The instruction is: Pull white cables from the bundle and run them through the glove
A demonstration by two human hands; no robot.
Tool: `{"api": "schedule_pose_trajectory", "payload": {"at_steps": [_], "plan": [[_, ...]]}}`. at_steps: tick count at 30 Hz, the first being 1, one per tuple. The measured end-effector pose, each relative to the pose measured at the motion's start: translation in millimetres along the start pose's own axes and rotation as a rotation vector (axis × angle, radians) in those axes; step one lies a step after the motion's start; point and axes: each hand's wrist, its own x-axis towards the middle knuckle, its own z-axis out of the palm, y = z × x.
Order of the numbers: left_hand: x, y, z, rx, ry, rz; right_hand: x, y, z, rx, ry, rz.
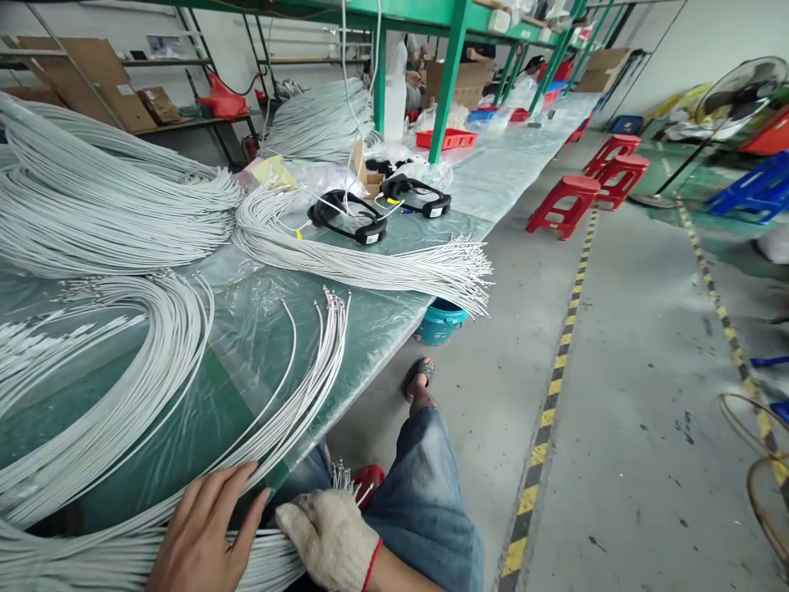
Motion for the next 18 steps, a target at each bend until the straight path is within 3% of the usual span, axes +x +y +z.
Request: {"api": "schedule_pose_trajectory", "payload": {"at_steps": [4,10,12,15,18], "plan": [[10,4,-1.0,0.003,-0.037,0.011,3,3,5,0.023,0.021,0.020],[17,1,10.4,-0.069,-0.113,-0.005,9,11,1,-0.005,0.050,-0.070],[17,-5,13.8,-0.199,-0.273,-0.122,10,10,-6,0.002,0.068,-0.051],[25,-12,11.5,-0.571,-0.589,-0.451,7,0,-24,0.036,0.086,0.018],[46,-10,-4.3,-0.931,-0.706,-0.717,1,-19,-47,0.128,0.127,-0.004]]}}
